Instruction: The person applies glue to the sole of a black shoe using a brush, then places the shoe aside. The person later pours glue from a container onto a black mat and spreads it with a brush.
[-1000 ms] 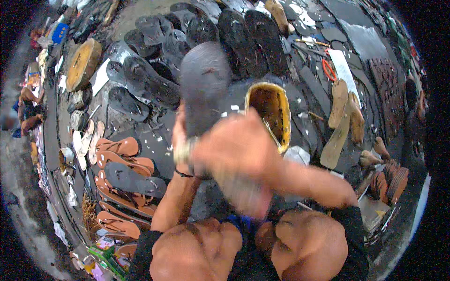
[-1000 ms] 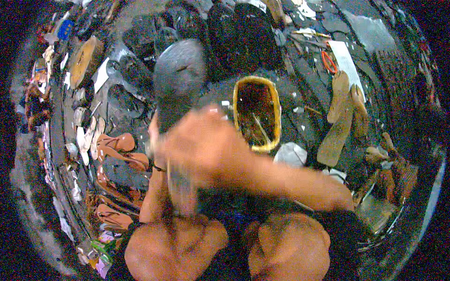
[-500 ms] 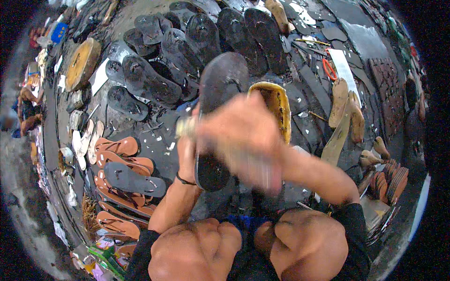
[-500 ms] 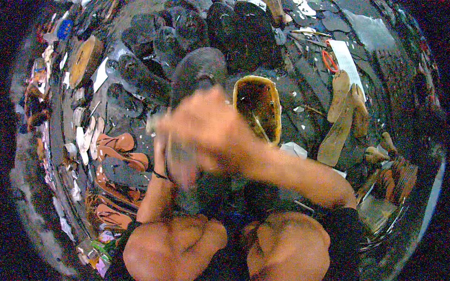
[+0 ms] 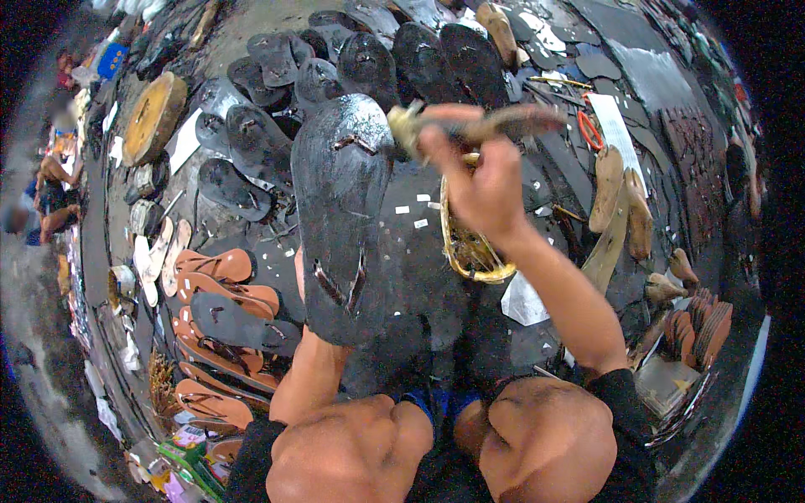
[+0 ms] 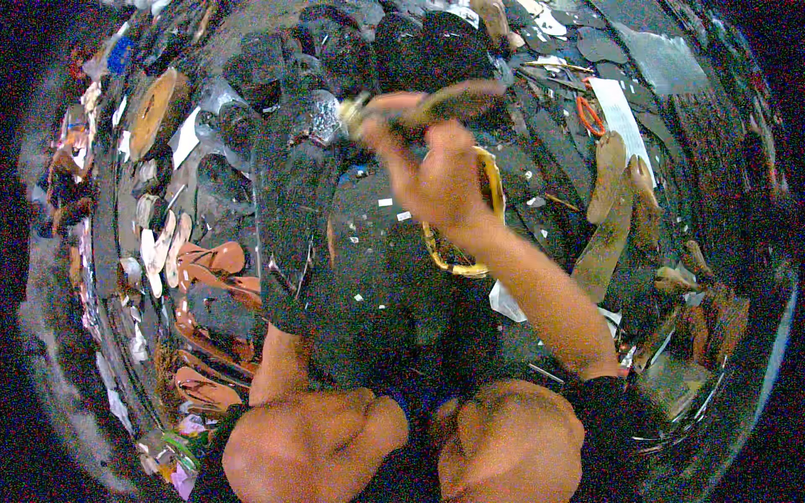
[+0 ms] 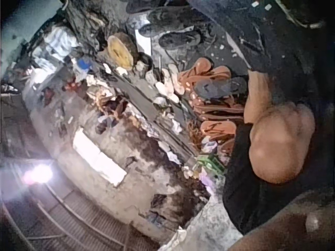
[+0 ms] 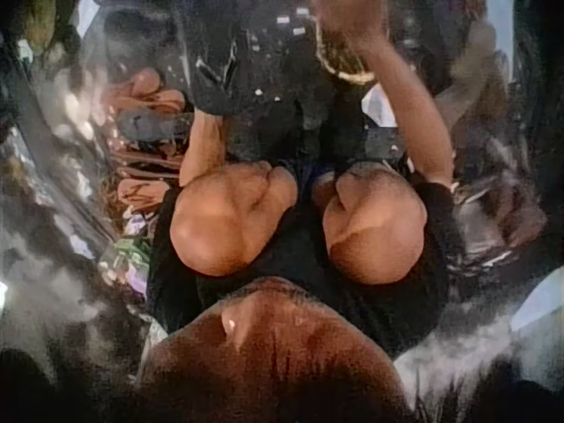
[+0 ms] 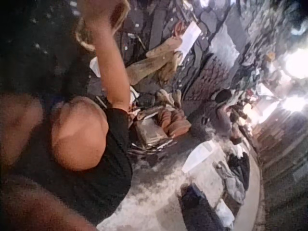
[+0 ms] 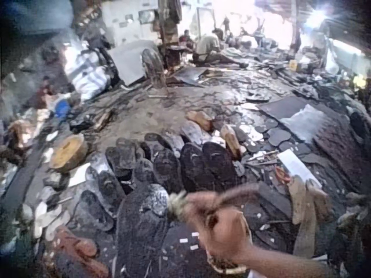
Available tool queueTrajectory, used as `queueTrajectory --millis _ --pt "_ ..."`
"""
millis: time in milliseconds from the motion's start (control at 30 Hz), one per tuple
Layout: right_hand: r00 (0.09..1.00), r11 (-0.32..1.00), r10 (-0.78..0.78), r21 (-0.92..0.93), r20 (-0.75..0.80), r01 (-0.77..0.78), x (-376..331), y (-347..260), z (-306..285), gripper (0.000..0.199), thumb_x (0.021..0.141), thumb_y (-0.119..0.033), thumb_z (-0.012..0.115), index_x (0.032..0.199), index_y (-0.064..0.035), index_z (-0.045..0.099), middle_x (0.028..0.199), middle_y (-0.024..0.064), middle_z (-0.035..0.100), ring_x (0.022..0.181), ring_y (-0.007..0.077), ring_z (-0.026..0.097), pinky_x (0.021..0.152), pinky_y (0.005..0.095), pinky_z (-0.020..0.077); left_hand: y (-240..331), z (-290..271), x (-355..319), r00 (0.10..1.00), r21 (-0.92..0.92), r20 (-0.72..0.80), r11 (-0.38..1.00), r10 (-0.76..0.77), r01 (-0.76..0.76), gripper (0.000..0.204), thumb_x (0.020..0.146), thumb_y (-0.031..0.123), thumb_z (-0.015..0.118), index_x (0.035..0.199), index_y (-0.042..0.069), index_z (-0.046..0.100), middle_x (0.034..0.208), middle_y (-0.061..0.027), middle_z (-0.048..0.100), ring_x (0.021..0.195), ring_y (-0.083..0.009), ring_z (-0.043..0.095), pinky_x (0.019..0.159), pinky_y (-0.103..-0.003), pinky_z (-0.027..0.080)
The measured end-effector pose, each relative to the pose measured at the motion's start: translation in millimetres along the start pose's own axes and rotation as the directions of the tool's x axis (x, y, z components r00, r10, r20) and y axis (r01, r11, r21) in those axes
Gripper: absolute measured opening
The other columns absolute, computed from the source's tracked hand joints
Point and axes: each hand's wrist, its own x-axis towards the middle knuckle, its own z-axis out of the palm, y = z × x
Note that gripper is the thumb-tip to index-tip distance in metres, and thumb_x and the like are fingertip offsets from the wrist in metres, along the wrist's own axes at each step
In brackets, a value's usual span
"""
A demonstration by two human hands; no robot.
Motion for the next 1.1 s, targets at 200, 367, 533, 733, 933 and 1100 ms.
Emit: queueTrajectory --millis 200,367,533,733,933,1100 --pt "0.778 0.910 -0.415 0.197 0.471 0.366 -85.8 -70.8 14.0 0.045 0.078 -0.019 0.075 0.122 -0.0168 0.067 0.083 0.0001 0.061 0.079 0.0214 0.060 0.070 0.0370 0.0392 24.9 -13.5 5.6 0.972 -0.060 -0.211 0.994 -0.103 0.092 0.048 0.097 0.045 0.044 0.117 0.004 0.062 0.105 -0.0112 0.068 0.082 -0.0243 0.068 0.068 -0.035 0.059" --pt "0.901 0.960 -0.262 -0.002 0.346 0.280 -75.4 -70.7 11.1 0.042 0.074 -0.023 0.078 0.115 -0.0178 0.069 0.091 -0.0040 0.066 0.090 0.0169 0.059 0.078 0.0358 0.0388 18.0 -1.4 16.3 0.957 0.047 -0.290 0.998 -0.022 0.037 0.043 0.098 0.040 0.044 0.111 0.005 0.065 0.093 -0.0100 0.070 0.077 -0.0249 0.067 0.068 -0.038 0.058" --pt "0.693 0.952 -0.272 0.081 0.668 0.296 -77.6 -77.9 14.2 0.029 0.077 -0.029 0.081 0.105 -0.0222 0.075 0.087 -0.0032 0.064 0.087 0.0194 0.056 0.078 0.0352 0.0381 52.9 19.9 21.8 1.000 -0.271 0.008 0.963 0.013 -0.010 0.039 0.098 0.030 0.044 0.114 0.000 0.064 0.105 -0.0175 0.071 0.088 -0.0314 0.071 0.082 -0.040 0.059" --pt "0.919 0.969 0.223 -0.175 0.326 -0.173 -92.5 -37.8 -15.0 0.019 0.087 -0.017 0.075 0.098 -0.0024 0.071 0.094 0.0094 0.066 0.090 0.0217 0.062 0.080 0.0342 0.0485 95.4 4.5 76.8 0.998 -0.063 0.056 0.998 -0.010 0.014 0.035 0.101 0.024 0.043 0.114 -0.001 0.064 0.109 -0.0135 0.071 0.098 -0.0259 0.068 0.094 -0.039 0.053" --pt "0.888 0.932 0.341 -0.236 0.308 -0.276 -97.0 -27.7 -25.2 0.021 0.091 -0.016 0.070 0.103 0.0016 0.068 0.096 0.0099 0.068 0.090 0.0180 0.063 0.082 0.0337 0.0494 141.8 4.6 213.7 0.934 -0.222 0.069 0.919 0.349 -0.327 0.034 0.093 0.007 0.055 0.125 -0.003 0.049 0.115 -0.0133 0.065 0.103 -0.0218 0.063 0.093 -0.035 0.052" --pt "0.921 0.903 0.347 -0.329 0.178 -0.276 -88.9 -11.4 -36.0 0.022 0.095 -0.015 0.065 0.109 0.0022 0.066 0.105 0.0125 0.068 0.097 0.0174 0.063 0.087 0.0326 0.0485 117.3 -17.6 170.2 0.806 0.107 -0.251 0.843 0.537 -0.528 0.038 0.100 0.025 0.059 0.127 -0.001 0.050 0.125 -0.0132 0.058 0.109 -0.0208 0.060 0.087 -0.034 0.051"
